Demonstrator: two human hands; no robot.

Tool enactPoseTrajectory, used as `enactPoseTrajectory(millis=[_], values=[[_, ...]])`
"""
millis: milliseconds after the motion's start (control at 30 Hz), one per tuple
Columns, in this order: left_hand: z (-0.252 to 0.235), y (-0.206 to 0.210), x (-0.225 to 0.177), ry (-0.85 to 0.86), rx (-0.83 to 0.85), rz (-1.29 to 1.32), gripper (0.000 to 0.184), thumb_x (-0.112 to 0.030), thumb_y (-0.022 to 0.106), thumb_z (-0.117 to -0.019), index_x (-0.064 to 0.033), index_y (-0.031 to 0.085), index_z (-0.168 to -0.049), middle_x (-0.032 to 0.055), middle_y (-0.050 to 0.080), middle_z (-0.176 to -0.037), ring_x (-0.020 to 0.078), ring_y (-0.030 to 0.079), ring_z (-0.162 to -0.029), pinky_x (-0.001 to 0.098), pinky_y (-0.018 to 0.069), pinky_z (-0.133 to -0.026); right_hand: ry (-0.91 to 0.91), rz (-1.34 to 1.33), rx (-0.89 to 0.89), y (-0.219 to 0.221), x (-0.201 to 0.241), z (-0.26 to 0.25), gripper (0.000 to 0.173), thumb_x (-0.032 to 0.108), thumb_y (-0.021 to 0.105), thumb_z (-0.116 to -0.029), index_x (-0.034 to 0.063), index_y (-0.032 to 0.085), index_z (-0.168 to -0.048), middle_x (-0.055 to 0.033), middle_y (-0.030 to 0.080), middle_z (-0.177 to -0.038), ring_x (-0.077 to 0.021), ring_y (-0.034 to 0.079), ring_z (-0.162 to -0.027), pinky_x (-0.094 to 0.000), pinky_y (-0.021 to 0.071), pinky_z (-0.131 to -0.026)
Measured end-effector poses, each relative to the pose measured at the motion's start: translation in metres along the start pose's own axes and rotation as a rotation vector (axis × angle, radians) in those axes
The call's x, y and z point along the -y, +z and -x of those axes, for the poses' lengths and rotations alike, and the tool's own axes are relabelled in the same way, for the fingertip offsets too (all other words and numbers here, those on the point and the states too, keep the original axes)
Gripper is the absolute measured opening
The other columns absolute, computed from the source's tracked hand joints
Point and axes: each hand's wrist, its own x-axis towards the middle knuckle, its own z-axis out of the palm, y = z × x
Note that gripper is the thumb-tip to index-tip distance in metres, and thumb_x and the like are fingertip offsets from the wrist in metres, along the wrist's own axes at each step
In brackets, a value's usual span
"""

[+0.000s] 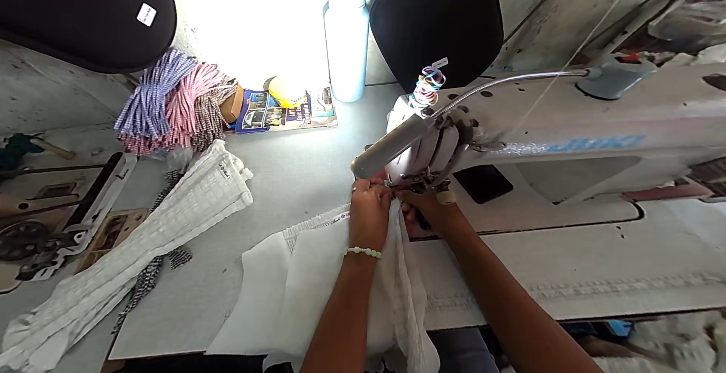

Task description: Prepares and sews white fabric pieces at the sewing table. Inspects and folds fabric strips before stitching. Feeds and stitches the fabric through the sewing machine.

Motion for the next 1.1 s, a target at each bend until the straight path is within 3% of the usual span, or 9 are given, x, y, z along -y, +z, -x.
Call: enactPoseTrajectory(millis=[1100], values=[[-0.0007, 0.0002, -0.0004, -0.03, -0.021, 0.043, 0.011, -0.003, 0.069, -0.0922, 0.0033, 0.078, -0.091, 0.0195, 0.072, -0.102, 0.0232, 0.069, -0.098, 0.0323, 0.0532, -0.092, -0.026, 0.007, -0.021, 0.002, -0.002, 0.0003, 0.013, 0.001, 0.07, -0.0946, -0.0029, 0.064, -0.106, -0.0034, 0.066, -0.069, -0.0063, 0.06, -0.048, -0.0185, 0.0528, -0.048]])
